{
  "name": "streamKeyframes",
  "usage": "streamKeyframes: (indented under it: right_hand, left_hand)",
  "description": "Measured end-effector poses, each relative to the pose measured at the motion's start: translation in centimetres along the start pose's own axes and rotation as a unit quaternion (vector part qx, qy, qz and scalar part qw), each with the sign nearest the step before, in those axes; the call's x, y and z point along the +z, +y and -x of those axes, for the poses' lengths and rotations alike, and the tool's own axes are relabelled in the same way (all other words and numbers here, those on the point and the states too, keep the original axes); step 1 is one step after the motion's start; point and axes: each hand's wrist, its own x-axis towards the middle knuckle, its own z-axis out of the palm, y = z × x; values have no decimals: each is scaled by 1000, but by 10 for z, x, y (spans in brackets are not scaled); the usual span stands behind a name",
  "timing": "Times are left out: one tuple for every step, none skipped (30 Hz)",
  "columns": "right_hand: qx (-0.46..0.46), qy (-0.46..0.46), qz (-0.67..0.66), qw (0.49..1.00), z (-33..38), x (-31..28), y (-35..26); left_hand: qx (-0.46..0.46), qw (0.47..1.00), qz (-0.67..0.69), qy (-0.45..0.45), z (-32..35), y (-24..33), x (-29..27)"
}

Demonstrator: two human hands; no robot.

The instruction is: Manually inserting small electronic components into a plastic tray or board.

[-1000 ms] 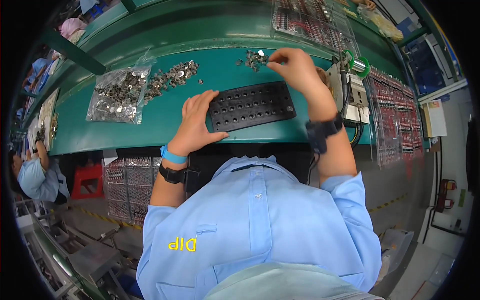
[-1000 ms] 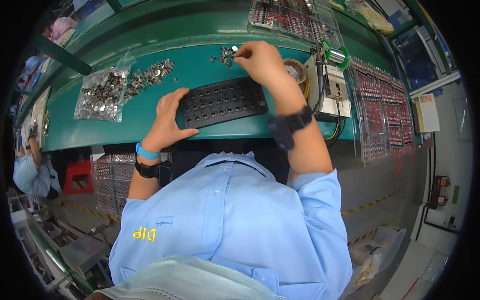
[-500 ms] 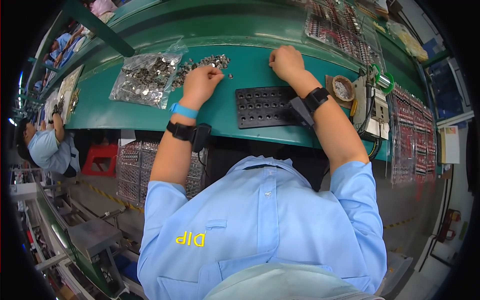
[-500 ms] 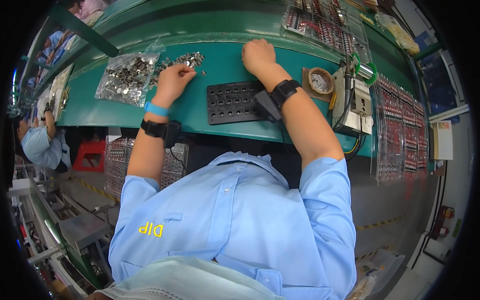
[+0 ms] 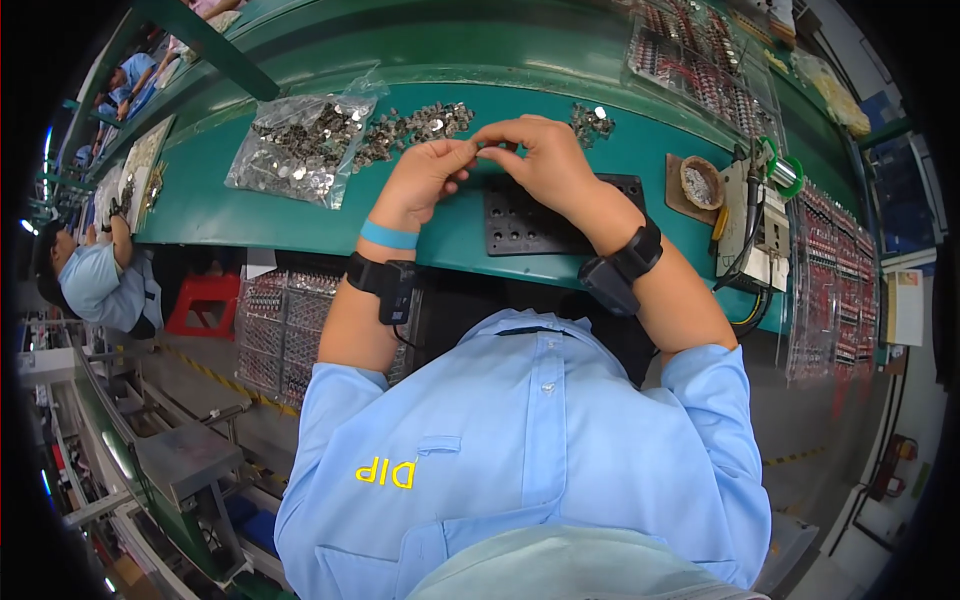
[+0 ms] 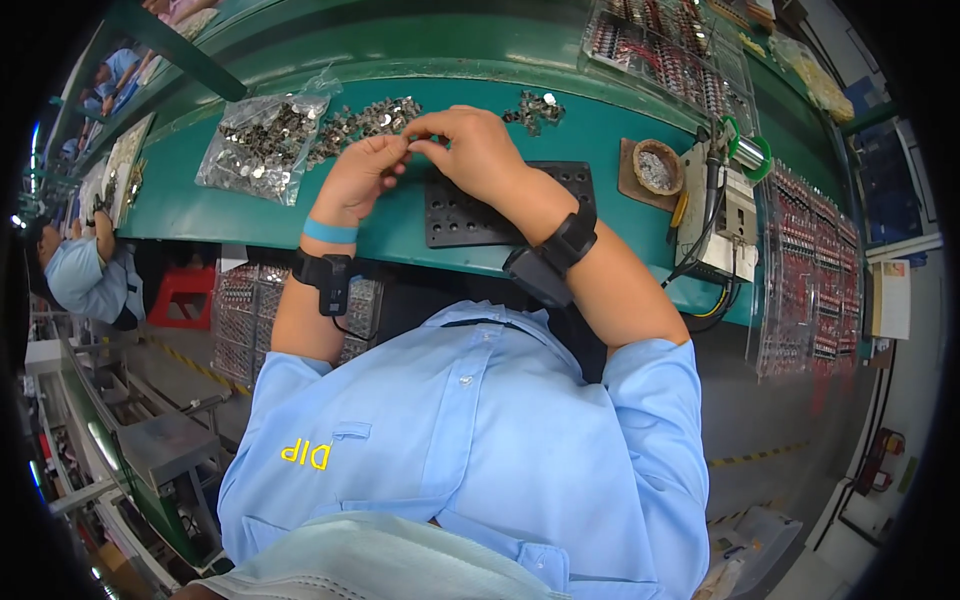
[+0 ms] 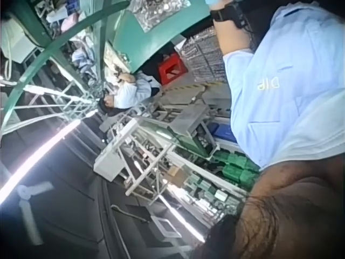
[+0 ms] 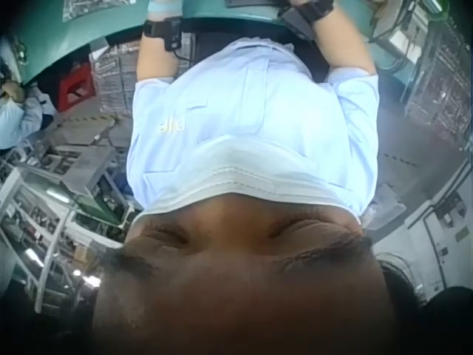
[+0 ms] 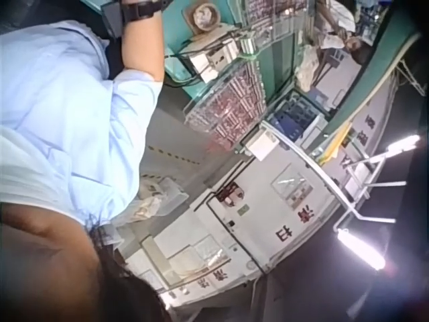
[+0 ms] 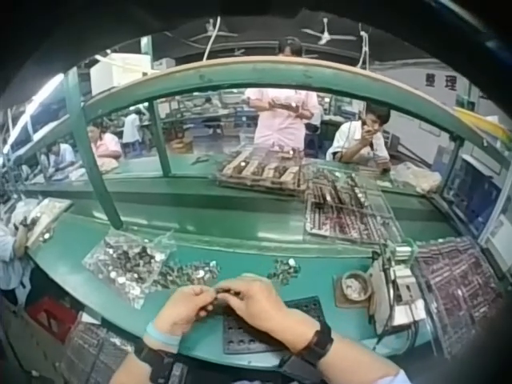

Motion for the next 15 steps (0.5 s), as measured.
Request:
streamKeyframes:
  right_hand:
    - [-3,19,-14,1000,1,4,-3]
    - [-6,18,-17,1000,4,6,-6]
    - [8,21,-17,1000,7,7,-8]
    - [21,23,-16,999,11,7,-9]
    - [35,26,-15,999,13,8,-9]
    - [33,24,-17,999,16,9,-8]
    - [10,23,11,1000,18,10,-8]
    - [-13,22,39,999,21,11,-7]
    - [-36,21,68,997,23,10,-6]
    - [-36,21,68,997,25,8,-5]
    - [-20,13,109,994,26,4,-7]
    - [-4,4,149,989,27,-1,-9]
    - [10,-5,186,983,29,-3,-11]
    - [9,-5,184,983,34,-10,-8]
    - [42,25,181,982,42,-21,-1]
  left_hand:
    - [-23,998,60,-27,2,-3,-3]
    - [-22,998,60,-23,5,-7,-2]
    - [-38,995,92,-26,9,-10,2]
    - [-54,990,124,-29,12,-13,6]
    - [-70,985,156,-33,13,-16,8]
    - [-68,985,157,-30,13,-17,10]
    - [-73,984,161,-28,14,-17,12]
    - [-79,983,165,-27,14,-17,14]
    - [-84,982,168,-27,13,-17,15]
    - [-83,982,168,-27,13,-15,14]
    - [-46,994,95,4,14,-6,17]
    - [-7,999,20,33,15,4,20]
    - [32,996,-56,67,17,9,20]
    - [32,995,-56,69,14,9,9]
    - [172,936,-245,184,7,9,-11]
